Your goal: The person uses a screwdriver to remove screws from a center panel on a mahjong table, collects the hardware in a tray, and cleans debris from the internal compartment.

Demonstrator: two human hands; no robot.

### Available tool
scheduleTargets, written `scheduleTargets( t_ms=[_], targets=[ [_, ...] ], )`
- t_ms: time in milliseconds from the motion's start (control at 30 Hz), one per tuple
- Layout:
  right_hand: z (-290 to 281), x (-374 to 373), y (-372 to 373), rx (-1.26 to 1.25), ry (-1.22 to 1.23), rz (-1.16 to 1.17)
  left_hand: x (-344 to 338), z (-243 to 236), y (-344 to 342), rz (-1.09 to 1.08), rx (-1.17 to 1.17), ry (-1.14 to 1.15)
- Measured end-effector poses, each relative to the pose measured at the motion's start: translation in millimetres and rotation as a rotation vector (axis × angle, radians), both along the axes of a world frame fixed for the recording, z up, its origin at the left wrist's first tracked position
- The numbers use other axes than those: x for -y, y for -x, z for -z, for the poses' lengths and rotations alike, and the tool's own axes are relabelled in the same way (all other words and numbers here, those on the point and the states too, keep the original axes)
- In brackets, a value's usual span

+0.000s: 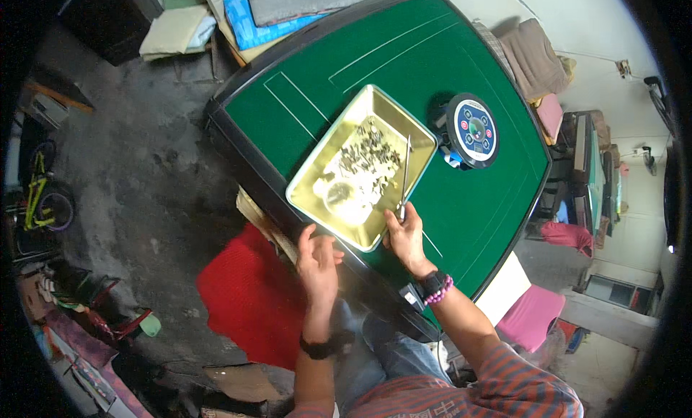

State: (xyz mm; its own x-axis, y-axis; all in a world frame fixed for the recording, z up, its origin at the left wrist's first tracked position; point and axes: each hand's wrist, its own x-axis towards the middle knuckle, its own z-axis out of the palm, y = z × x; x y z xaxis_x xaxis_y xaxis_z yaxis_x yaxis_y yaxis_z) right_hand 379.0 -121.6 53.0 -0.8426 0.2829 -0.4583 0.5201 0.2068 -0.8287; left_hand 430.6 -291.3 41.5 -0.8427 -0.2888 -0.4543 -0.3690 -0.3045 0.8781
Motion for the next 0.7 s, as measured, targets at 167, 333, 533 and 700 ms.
scheduleTargets(
  t_ms=[167, 333, 533, 700],
  targets=[
    [4, 20, 51, -0.017, -0.049, -0.051, 0, -9, -17, 0.056, 0.053, -0.025],
    [1, 20, 43, -0.009, 0.070, 0.021, -7, -2, -50, 0.047, 0.242, -0.175],
    [4, -16, -31, 0.010, -0.064, 0.123, -11, 7, -73, 0.146, 0.329, -0.369],
    [4, -18, -38, 0.053, -0.026, 0.066, -8, 18, -77, 0.020, 0.213, -0.469]
  ],
)
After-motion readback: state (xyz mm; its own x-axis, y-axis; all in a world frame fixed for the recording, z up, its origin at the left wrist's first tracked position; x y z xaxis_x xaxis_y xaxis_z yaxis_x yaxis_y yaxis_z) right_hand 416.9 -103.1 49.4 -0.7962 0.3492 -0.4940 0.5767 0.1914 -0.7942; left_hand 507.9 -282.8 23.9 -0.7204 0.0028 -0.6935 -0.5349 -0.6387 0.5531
